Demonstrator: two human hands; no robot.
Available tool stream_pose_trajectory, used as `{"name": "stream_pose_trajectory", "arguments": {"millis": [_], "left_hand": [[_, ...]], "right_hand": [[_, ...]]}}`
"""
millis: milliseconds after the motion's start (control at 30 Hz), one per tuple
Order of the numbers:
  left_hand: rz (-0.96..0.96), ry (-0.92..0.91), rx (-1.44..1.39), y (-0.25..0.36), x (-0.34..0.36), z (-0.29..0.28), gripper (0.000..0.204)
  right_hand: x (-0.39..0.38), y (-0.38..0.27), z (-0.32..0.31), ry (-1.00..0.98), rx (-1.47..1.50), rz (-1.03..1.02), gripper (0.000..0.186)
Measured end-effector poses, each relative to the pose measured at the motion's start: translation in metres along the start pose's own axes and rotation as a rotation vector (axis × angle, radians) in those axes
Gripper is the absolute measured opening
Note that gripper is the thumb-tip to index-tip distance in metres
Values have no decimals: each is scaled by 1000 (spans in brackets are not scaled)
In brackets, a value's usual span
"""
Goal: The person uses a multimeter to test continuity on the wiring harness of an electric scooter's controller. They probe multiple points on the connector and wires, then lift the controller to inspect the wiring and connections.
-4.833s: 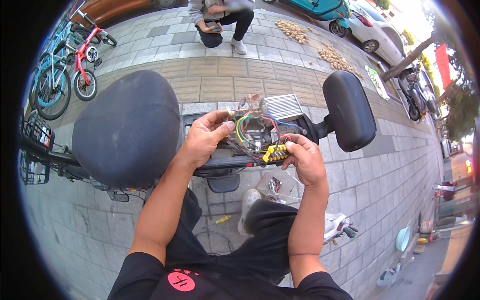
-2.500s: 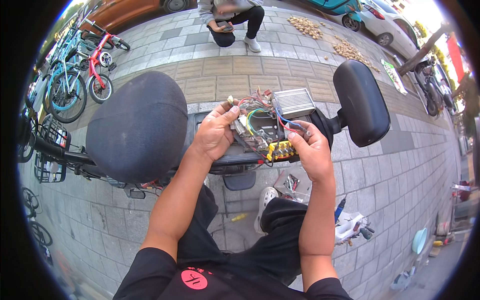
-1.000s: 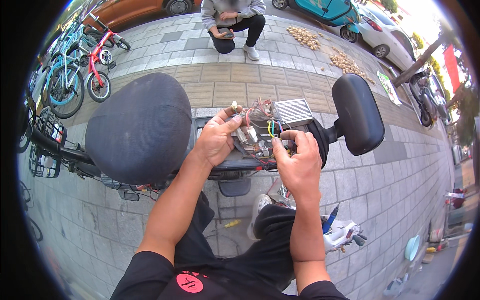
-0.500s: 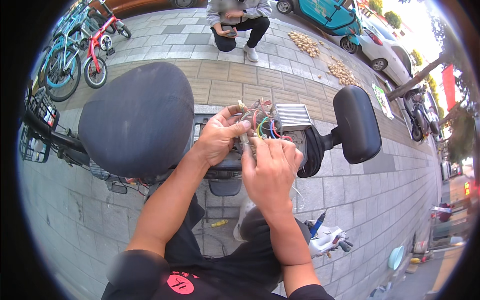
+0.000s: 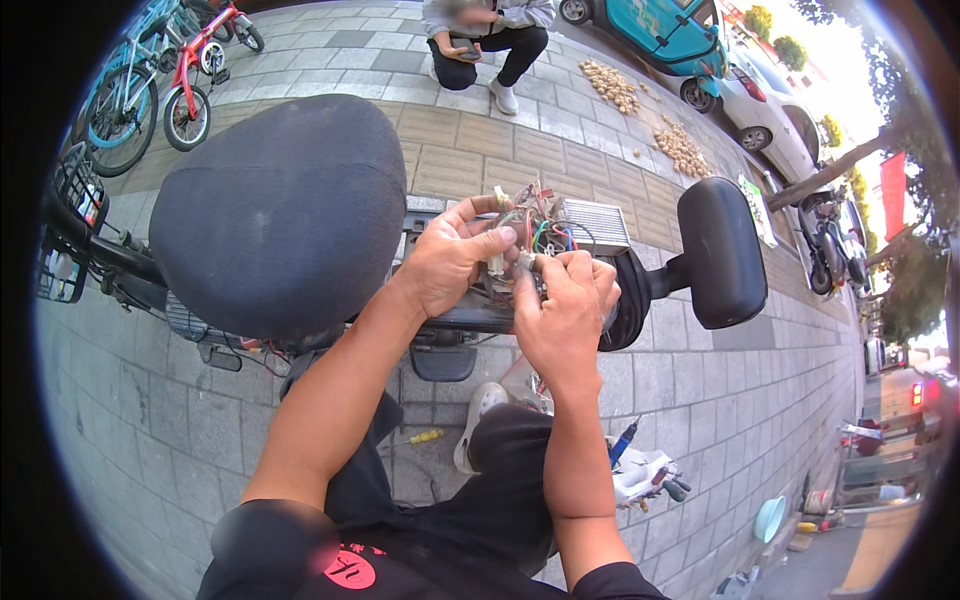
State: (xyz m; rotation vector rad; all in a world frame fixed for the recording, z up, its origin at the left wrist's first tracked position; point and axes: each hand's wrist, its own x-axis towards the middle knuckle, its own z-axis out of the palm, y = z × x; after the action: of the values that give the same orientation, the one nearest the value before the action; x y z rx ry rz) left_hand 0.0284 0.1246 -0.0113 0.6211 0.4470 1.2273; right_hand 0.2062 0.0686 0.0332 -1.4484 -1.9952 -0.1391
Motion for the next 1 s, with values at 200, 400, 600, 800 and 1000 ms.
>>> {"name": "stream_pose_trajectory", "arguments": {"millis": [200, 400, 600, 800, 1000], "left_hand": [[11, 47, 113, 0, 4, 6, 58], [-67, 112, 37, 3, 2, 5, 44], [-113, 34, -77, 4, 3, -4, 38], [-75, 38, -111, -4, 3, -3, 40], [-112, 13, -113, 2, 4, -7, 28]], "right_hand": [[7, 0, -4, -176, 81, 21, 24], [11, 11, -9, -277, 144, -11, 26], [17, 34, -3, -400, 350, -27, 25], [17, 48, 5, -411, 393, -82, 23], [13, 45, 6, -355, 454, -70, 21]]}}
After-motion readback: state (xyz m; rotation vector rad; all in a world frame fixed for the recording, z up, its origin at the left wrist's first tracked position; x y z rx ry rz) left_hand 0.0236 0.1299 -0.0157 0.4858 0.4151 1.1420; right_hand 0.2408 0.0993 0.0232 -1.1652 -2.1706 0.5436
